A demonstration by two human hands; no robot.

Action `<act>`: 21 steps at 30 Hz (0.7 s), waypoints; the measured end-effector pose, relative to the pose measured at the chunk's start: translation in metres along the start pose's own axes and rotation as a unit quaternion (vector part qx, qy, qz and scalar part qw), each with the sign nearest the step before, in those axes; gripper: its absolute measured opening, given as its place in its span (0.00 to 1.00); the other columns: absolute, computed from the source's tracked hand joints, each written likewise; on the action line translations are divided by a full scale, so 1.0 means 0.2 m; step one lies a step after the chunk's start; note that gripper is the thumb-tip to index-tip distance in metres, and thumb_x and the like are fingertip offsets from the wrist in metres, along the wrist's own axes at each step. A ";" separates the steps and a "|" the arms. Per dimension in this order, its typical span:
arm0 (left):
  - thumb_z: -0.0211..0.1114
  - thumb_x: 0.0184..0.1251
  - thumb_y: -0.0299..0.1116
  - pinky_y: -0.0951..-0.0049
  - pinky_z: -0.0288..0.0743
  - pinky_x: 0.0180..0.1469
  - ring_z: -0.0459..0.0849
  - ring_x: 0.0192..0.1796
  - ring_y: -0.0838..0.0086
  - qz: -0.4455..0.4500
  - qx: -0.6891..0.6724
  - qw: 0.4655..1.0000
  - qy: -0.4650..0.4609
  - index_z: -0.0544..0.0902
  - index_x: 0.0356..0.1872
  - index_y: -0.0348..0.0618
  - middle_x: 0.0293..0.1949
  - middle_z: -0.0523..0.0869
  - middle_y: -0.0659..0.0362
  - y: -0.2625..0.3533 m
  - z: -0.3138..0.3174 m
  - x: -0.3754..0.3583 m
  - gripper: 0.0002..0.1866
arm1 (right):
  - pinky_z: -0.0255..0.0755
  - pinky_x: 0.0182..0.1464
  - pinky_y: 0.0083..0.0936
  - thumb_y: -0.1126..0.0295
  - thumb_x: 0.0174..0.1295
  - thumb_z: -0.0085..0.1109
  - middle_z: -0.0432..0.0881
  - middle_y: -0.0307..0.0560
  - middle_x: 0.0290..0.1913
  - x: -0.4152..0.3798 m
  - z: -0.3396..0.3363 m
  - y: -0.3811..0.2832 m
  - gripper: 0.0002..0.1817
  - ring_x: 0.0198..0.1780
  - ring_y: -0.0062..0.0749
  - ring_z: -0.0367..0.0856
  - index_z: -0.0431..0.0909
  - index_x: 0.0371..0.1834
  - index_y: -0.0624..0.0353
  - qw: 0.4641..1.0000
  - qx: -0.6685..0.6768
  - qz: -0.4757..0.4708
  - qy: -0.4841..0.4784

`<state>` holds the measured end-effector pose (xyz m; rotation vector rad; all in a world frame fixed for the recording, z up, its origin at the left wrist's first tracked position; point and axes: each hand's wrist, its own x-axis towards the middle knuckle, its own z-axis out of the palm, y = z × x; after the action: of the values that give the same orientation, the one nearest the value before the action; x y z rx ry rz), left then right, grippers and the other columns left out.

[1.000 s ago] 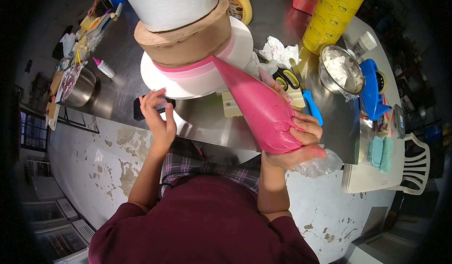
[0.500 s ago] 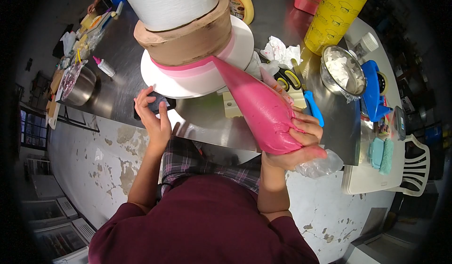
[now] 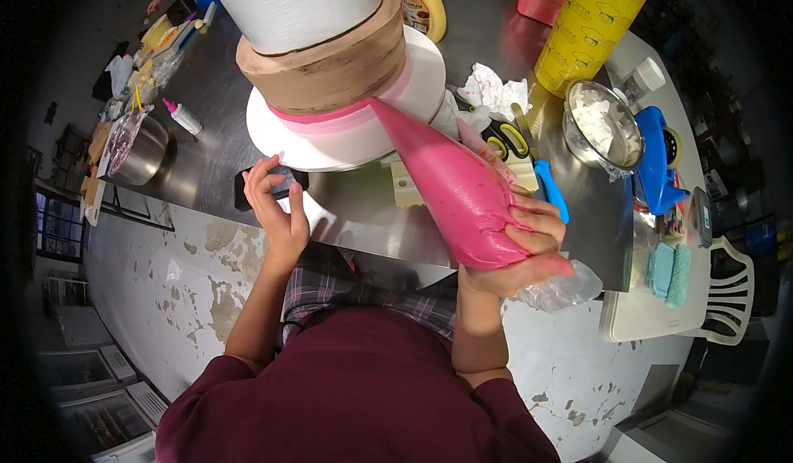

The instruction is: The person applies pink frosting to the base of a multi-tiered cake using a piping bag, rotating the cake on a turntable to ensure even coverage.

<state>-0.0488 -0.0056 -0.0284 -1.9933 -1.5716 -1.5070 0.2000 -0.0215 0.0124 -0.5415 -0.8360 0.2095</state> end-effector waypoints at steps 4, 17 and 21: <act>0.57 0.59 0.29 0.43 0.40 0.66 0.65 0.61 0.53 -0.001 -0.010 1.000 -0.008 0.69 0.38 0.41 0.54 0.73 0.51 0.00 0.01 0.00 0.09 | 0.68 0.53 0.42 0.44 0.68 0.19 0.68 0.39 0.31 0.00 0.00 0.01 0.35 0.41 0.35 0.70 0.67 0.17 0.57 1.000 0.002 0.003 -0.002; 0.54 0.62 0.30 0.44 0.38 0.67 0.67 0.60 0.56 -0.023 -0.006 1.000 -0.013 0.67 0.40 0.42 0.53 0.74 0.50 -0.04 0.01 0.02 0.08 | 0.69 0.53 0.42 0.44 0.68 0.20 0.68 0.39 0.31 0.01 0.03 0.02 0.34 0.41 0.34 0.70 0.65 0.17 0.58 1.000 0.005 -0.005 -0.013; 0.54 0.62 0.30 0.45 0.38 0.67 0.67 0.60 0.57 -0.023 0.000 1.000 -0.007 0.67 0.40 0.42 0.54 0.74 0.50 -0.05 0.00 0.02 0.09 | 0.70 0.52 0.42 0.44 0.68 0.19 0.68 0.39 0.31 0.01 0.03 0.02 0.34 0.40 0.34 0.70 0.64 0.16 0.58 1.000 -0.006 -0.009 -0.009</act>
<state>-0.0565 0.0017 -0.0293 -1.9859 -1.6344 -1.5126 0.1962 -0.0149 0.0154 -0.5434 -0.8603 0.1938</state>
